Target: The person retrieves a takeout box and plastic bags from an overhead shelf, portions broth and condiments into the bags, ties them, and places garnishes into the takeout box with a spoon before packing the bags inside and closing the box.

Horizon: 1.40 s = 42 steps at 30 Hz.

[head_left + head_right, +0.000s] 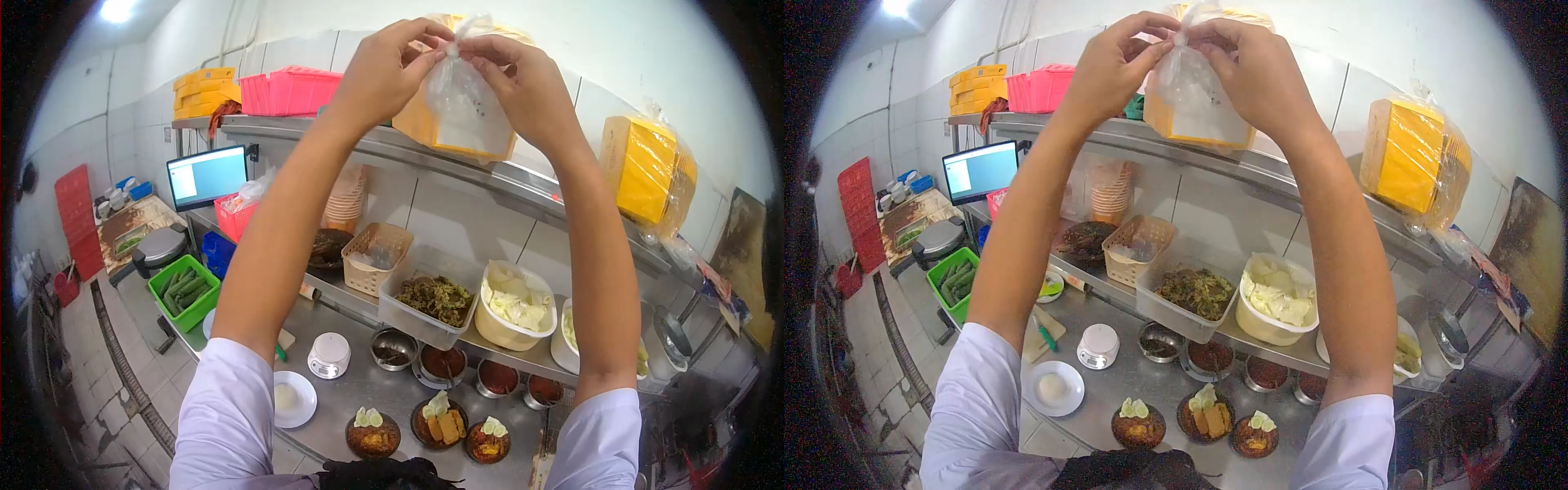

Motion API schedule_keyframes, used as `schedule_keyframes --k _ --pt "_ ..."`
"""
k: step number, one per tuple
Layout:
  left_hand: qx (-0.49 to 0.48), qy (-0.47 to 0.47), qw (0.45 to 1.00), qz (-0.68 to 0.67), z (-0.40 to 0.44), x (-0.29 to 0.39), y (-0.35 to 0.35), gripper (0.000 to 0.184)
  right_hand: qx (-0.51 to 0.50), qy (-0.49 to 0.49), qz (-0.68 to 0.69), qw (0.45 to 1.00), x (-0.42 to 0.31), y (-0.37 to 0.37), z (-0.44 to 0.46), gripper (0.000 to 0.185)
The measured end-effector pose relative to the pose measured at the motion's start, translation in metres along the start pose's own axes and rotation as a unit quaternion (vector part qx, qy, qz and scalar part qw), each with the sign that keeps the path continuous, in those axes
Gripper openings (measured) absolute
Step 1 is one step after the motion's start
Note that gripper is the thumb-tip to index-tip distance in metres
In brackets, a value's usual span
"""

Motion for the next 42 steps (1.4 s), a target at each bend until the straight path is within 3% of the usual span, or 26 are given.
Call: schedule_keyframes --k 2,5,9,14,17,20,23,26,29,32,35,38,42 --pt "-0.021 -0.004 1.000 -0.005 0.005 0.006 -0.003 0.020 0.000 -0.001 0.042 0.999 0.003 0.002 -0.001 0.023" --pt "-0.017 0.067 0.996 0.064 0.006 0.026 0.000 0.016 0.009 0.009 0.105 0.994 0.012 0.008 0.001 0.025" --pt "-0.015 0.055 0.994 0.098 0.011 0.034 0.006 0.016 0.011 0.073 0.152 0.986 0.019 0.014 -0.003 0.026" --pt "-0.015 0.080 0.993 0.084 0.019 0.026 0.012 0.015 0.052 0.056 -0.029 0.997 0.007 0.000 -0.007 0.031" --pt "-0.026 -0.060 0.995 -0.077 0.013 0.007 0.018 0.014 0.120 0.021 -0.067 0.990 -0.008 -0.007 -0.013 0.027" --pt "-0.011 -0.051 0.989 -0.139 0.011 0.002 0.022 0.015 0.129 -0.035 -0.100 0.986 -0.023 -0.009 -0.017 0.024" --pt "-0.016 -0.113 0.977 -0.183 0.007 -0.012 0.025 0.017 0.123 -0.087 -0.147 0.977 -0.029 -0.008 -0.015 0.022" --pt "-0.041 -0.118 0.975 -0.185 0.008 -0.012 0.025 0.019 0.114 -0.135 -0.202 0.963 -0.028 -0.007 -0.011 0.020" --pt "-0.073 -0.154 0.975 -0.141 0.007 -0.012 0.027 0.021 0.087 -0.123 -0.187 0.971 -0.020 -0.008 -0.009 0.019" --pt "-0.049 -0.022 0.998 0.012 0.014 0.015 0.017 0.025 0.084 -0.099 -0.141 0.981 -0.009 -0.009 -0.009 0.021" --pt "-0.063 -0.002 0.995 0.077 0.013 0.037 0.014 0.028 0.104 -0.094 -0.111 0.984 -0.003 -0.013 -0.012 0.020" --pt "-0.097 -0.046 0.974 0.200 0.013 0.068 0.010 0.025 0.115 -0.078 -0.086 0.987 0.003 -0.018 -0.012 0.019" --pt "0.021 0.068 0.964 0.255 0.004 0.043 0.016 0.017 0.133 -0.039 -0.056 0.989 0.010 -0.027 -0.011 0.020"
Point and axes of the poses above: each hand's wrist, its own z-axis towards the middle knuckle, its own y-axis out of the palm, x = y × z, the point moved 10 cm from there along z, towards the middle knuckle, and after that the axes turned 4 degrees about -z, right-handed, at the moved point
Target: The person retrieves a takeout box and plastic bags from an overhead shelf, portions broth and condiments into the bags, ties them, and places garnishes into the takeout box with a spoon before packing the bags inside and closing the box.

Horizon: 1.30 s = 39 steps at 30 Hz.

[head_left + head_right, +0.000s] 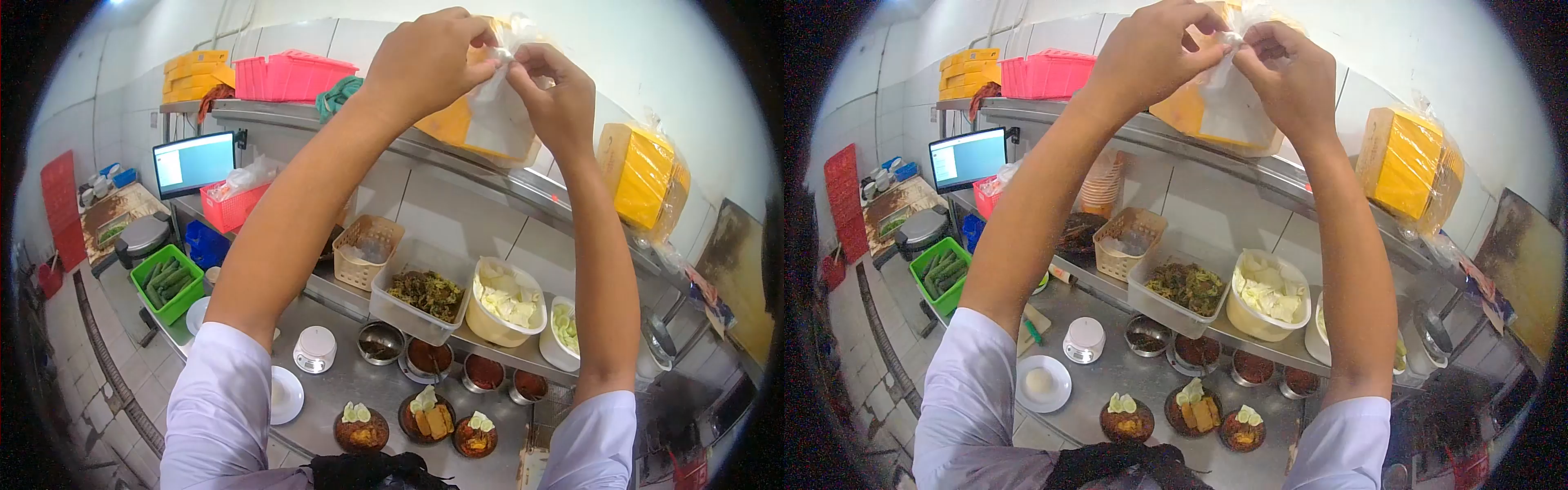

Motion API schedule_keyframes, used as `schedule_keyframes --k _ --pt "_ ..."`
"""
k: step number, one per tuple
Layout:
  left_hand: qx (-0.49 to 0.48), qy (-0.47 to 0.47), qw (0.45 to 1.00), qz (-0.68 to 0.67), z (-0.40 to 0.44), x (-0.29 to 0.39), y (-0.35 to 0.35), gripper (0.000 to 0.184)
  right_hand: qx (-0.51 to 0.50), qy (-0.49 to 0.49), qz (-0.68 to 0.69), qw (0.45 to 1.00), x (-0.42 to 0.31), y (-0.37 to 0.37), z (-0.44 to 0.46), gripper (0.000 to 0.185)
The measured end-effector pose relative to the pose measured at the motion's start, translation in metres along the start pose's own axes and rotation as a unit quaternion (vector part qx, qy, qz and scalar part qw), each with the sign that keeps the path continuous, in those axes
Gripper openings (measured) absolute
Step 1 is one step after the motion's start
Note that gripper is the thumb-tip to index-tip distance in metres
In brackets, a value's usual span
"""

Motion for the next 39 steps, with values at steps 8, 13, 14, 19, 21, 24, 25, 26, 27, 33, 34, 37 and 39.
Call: schedule_keyframes --k 8,13,14,19,21,24,25,26,27,33,34,37,39 --pt "0.037 0.002 0.996 -0.081 -0.002 -0.004 0.011 0.018 -0.067 0.113 0.063 0.989 0.032 0.003 -0.003 0.022" --pt "0.020 -0.020 0.988 -0.149 -0.005 -0.004 0.014 0.020 -0.092 -0.074 -0.065 0.991 -0.023 -0.011 0.004 0.019" --pt "0.022 -0.015 0.987 -0.157 -0.006 -0.003 0.015 0.020 -0.100 -0.099 -0.084 0.986 -0.029 -0.013 0.005 0.019" --pt "0.023 0.050 0.980 -0.191 -0.004 0.005 0.023 0.021 -0.126 -0.154 -0.200 0.959 -0.034 -0.004 0.002 0.017" --pt "0.034 0.053 0.981 -0.184 -0.003 0.003 0.025 0.022 -0.126 -0.159 -0.201 0.959 -0.031 -0.002 0.003 0.016" --pt "0.040 0.018 0.980 -0.192 -0.001 -0.006 0.027 0.023 -0.111 -0.110 -0.079 0.985 -0.024 -0.010 0.002 0.016" --pt "0.038 0.008 0.979 -0.198 -0.001 -0.008 0.028 0.024 -0.097 -0.076 -0.053 0.991 -0.015 -0.012 0.002 0.016" --pt "0.036 -0.002 0.978 -0.205 0.000 -0.009 0.029 0.024 -0.083 -0.042 -0.028 0.995 -0.004 -0.012 0.001 0.017" --pt "0.040 -0.002 0.977 -0.209 0.000 -0.008 0.029 0.024 -0.070 -0.007 -0.002 0.998 0.007 -0.012 -0.001 0.017" --pt "0.069 -0.009 0.973 -0.221 -0.002 -0.001 0.029 0.021 -0.003 0.084 0.051 0.995 0.029 -0.018 -0.013 0.015" --pt "0.083 -0.003 0.971 -0.223 -0.004 0.003 0.022 0.021 -0.002 0.022 0.016 1.000 0.015 -0.021 -0.012 0.014" --pt "0.089 0.053 0.977 -0.187 -0.002 0.016 0.012 0.019 0.001 -0.132 -0.079 0.988 -0.020 -0.026 -0.014 0.014" --pt "0.061 0.043 0.979 -0.191 -0.001 0.015 0.014 0.019 -0.011 -0.190 -0.123 0.974 -0.039 -0.025 -0.018 0.015"
Point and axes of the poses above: each hand's wrist, its own z-axis towards the middle knuckle, its own y-axis out of the palm, x = y × z, the point moved 10 cm from there along z, towards the middle knuckle, and after that the axes turned 4 degrees about -z, right-handed, at the moved point
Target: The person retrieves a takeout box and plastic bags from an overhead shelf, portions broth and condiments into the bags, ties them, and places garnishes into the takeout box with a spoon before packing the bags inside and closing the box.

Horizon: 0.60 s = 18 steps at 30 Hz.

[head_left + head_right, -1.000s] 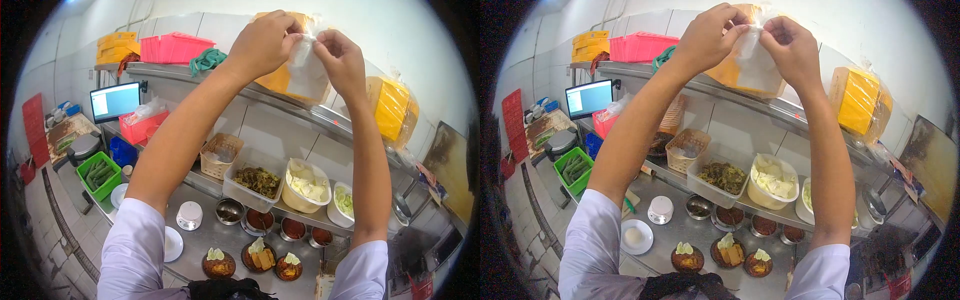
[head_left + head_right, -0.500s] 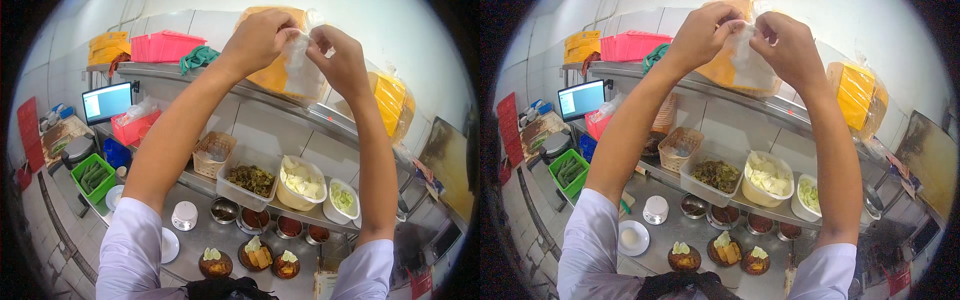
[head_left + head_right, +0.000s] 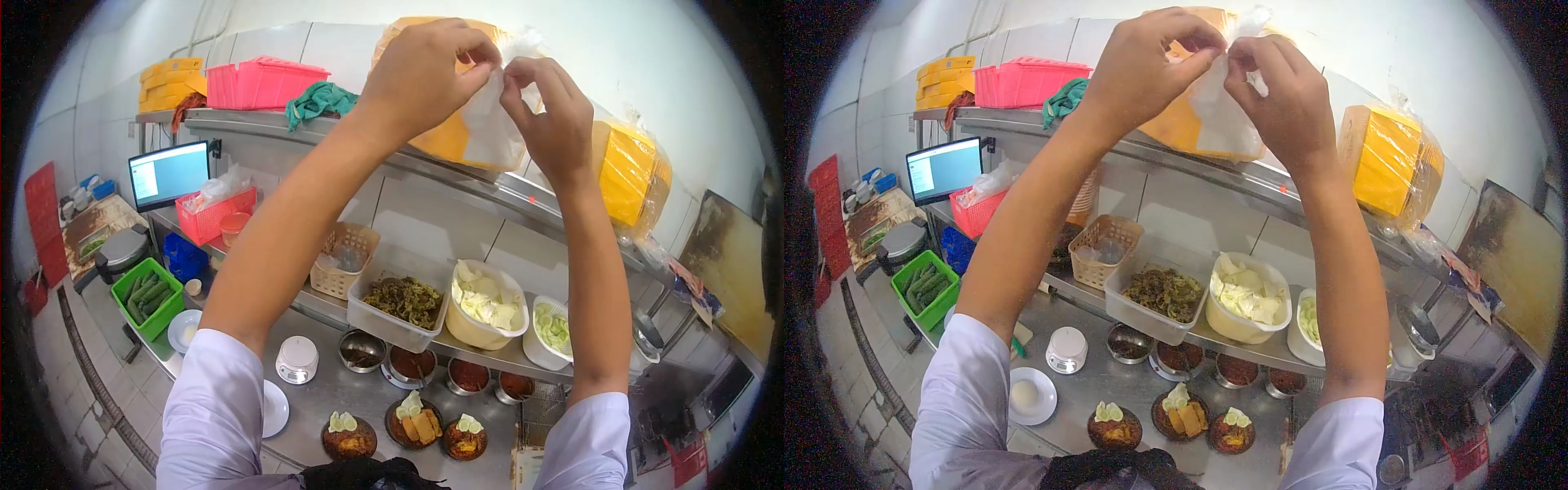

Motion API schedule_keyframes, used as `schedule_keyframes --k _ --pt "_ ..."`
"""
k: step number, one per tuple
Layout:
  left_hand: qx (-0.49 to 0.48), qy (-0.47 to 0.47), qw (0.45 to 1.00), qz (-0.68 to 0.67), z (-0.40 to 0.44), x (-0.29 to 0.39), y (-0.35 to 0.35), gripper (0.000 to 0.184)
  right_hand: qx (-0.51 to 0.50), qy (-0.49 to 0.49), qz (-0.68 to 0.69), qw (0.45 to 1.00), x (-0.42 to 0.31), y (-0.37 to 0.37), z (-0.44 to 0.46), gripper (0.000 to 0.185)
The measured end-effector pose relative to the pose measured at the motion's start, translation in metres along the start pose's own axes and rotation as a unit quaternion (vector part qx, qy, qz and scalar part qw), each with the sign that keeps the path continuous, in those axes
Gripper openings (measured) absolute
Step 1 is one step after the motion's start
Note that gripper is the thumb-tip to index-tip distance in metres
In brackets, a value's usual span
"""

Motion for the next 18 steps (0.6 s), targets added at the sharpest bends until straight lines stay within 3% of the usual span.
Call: schedule_keyframes --k 3,6,9,14,18 --pt "-0.024 -0.071 0.996 -0.041 0.003 -0.014 0.003 0.020 -0.010 -0.001 0.005 1.000 0.002 0.007 -0.004 0.010" --pt "-0.018 -0.080 0.995 -0.051 0.007 -0.021 0.001 0.022 0.016 0.229 0.280 0.932 0.038 0.027 -0.021 0.005" --pt "-0.064 -0.116 0.987 -0.096 0.007 -0.009 -0.001 0.021 0.044 0.256 0.389 0.884 0.045 0.034 -0.025 0.009" --pt "-0.096 -0.144 0.977 -0.121 0.010 -0.003 -0.001 0.014 0.008 0.250 0.386 0.888 0.041 0.036 -0.021 0.010" --pt "-0.106 -0.085 0.990 -0.042 0.010 -0.006 -0.007 0.014 -0.015 0.261 0.394 0.881 0.040 0.037 -0.017 0.011"
Point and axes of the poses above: each hand's wrist, its own z-axis towards the middle knuckle, its own y-axis out of the palm, x = y × z, the point moved 10 cm from there along z, towards the middle knuckle, and after that the axes turned 4 degrees about -z, right-handed, at the moved point
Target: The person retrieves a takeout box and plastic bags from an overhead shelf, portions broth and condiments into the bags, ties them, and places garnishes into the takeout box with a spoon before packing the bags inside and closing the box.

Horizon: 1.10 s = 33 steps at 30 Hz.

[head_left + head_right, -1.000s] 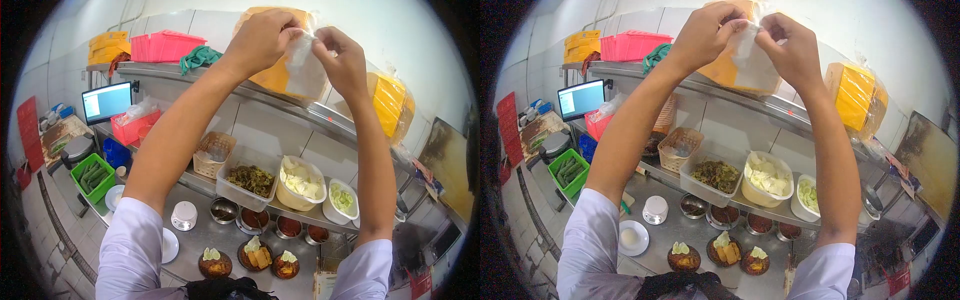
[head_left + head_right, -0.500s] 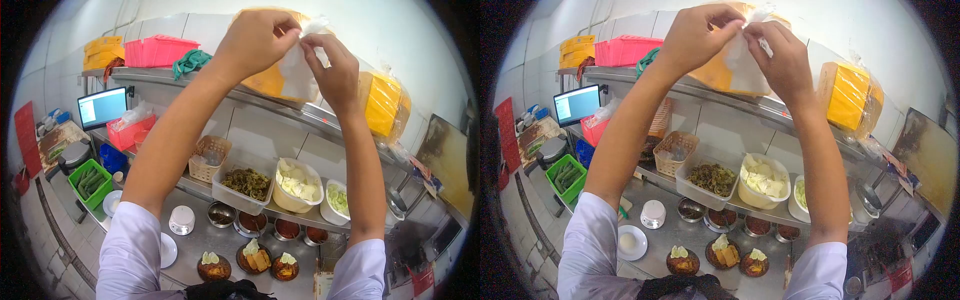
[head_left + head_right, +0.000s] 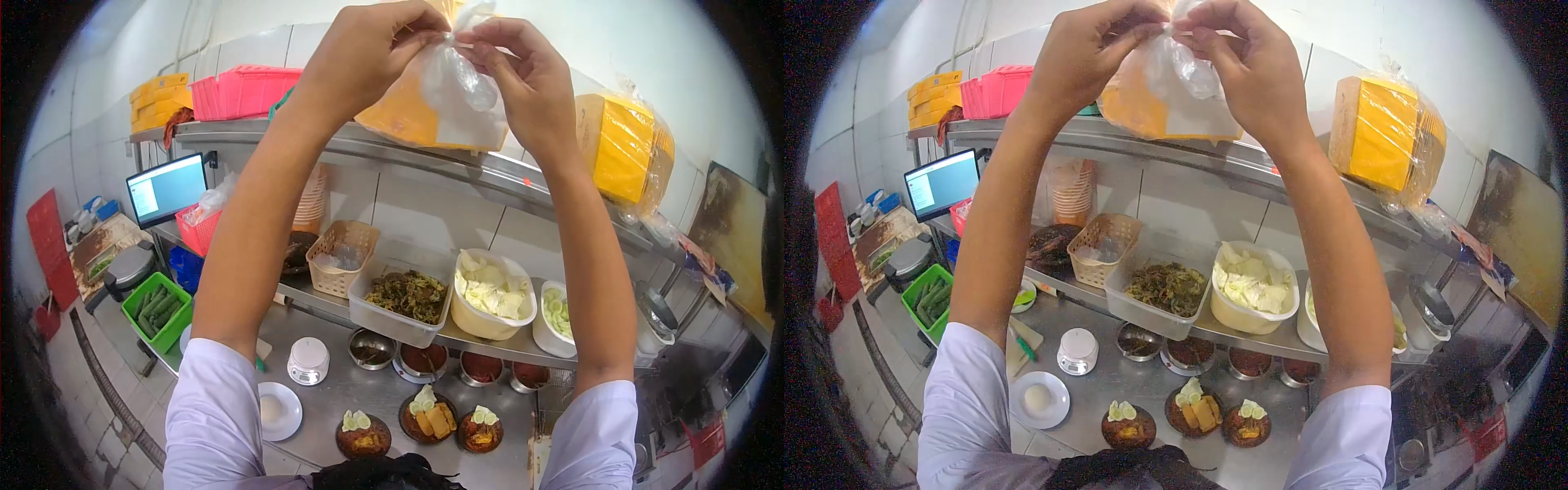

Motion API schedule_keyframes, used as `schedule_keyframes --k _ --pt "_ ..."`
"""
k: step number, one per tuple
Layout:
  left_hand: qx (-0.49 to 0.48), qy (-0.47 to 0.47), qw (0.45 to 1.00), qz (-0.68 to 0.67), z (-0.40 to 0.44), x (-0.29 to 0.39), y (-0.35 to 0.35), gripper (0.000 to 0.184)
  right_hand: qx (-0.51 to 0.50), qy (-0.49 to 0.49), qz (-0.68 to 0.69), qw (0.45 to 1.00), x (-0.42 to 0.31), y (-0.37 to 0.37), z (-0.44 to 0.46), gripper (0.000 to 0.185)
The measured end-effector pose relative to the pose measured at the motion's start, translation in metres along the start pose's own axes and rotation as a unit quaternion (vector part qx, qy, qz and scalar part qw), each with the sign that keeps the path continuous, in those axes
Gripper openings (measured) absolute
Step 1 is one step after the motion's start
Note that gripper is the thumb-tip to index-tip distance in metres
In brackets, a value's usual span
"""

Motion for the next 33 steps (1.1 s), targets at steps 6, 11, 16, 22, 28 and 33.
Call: schedule_keyframes --k 6,11,16,22,28,33 --pt "0.014 0.036 0.998 -0.047 -0.002 -0.020 -0.002 0.013 -0.030 -0.012 -0.212 0.977 -0.021 0.010 0.012 0.026" --pt "0.032 0.028 0.997 -0.060 -0.009 -0.006 -0.005 0.014 -0.024 -0.256 -0.371 0.892 -0.050 0.023 0.017 0.020" --pt "-0.005 0.048 0.986 0.158 -0.005 0.036 -0.005 0.011 -0.049 -0.269 -0.457 0.847 -0.077 0.031 0.022 0.007" --pt "-0.039 0.090 0.974 0.206 0.007 0.025 -0.006 0.011 -0.051 -0.279 -0.535 0.796 -0.087 0.035 0.025 0.013" --pt "0.019 0.141 0.980 0.142 -0.005 0.007 -0.014 0.013 -0.108 -0.238 -0.521 0.813 -0.091 0.037 0.031 0.024" --pt "0.072 0.086 0.993 0.034 -0.013 -0.008 -0.021 0.012 -0.260 0.069 -0.387 0.882 -0.060 0.057 0.020 0.037"
Point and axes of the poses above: each hand's wrist, its own z-axis towards the middle knuckle, its own y-axis out of the palm, x = y × z, the point moved 10 cm from there along z, towards the middle knuckle, and after that the axes turned 4 degrees about -z, right-handed, at the moved point
